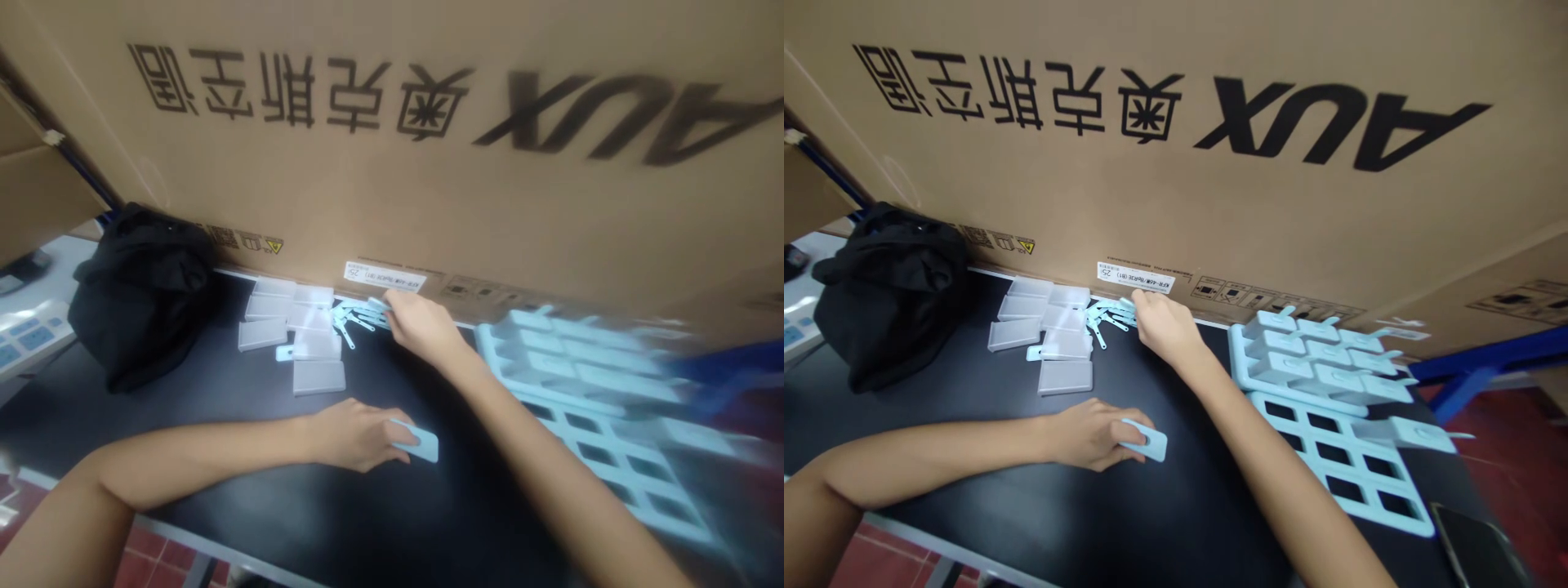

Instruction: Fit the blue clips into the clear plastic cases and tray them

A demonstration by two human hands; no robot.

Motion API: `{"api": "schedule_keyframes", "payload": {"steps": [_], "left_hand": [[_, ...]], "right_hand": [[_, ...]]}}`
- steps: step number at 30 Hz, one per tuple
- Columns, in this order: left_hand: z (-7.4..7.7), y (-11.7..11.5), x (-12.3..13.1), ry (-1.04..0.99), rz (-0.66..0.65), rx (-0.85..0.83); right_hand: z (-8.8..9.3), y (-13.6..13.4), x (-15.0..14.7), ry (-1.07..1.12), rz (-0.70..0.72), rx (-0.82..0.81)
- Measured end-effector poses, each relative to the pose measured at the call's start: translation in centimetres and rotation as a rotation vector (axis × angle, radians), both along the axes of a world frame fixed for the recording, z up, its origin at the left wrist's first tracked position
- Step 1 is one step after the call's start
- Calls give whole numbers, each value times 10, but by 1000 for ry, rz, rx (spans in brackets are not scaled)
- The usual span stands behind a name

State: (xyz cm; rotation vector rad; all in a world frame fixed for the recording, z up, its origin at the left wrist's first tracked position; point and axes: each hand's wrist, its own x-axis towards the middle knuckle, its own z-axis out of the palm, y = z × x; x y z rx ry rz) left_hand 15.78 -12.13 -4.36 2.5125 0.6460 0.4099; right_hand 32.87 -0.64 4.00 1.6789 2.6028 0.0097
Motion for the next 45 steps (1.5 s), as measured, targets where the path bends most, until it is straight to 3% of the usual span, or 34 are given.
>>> {"api": "schedule_keyframes", "payload": {"steps": [8,12,16,21,25,29,34,38,45], "left_hand": [[0,2,2,35,-6,2],[-1,3,3,26,-27,-13],[-3,4,3,15,-28,-47],[0,5,2,0,-26,-96],[5,6,2,28,-15,-131],[7,5,3,51,4,-132],[4,4,3,102,32,-107],[-1,4,1,121,33,-84],[0,5,-1,144,60,-64]], "right_hand": [[-28,-17,52,19,-95,-61],[-32,-12,41,30,-23,53],[-30,-8,17,20,87,-59],[-32,-5,4,-18,70,-107],[-28,-8,17,81,45,-92],[-8,-38,43,454,75,-92],[9,-111,62,1055,283,-89],[-6,-149,55,1064,340,-51],[-24,-154,43,981,307,38]]}}
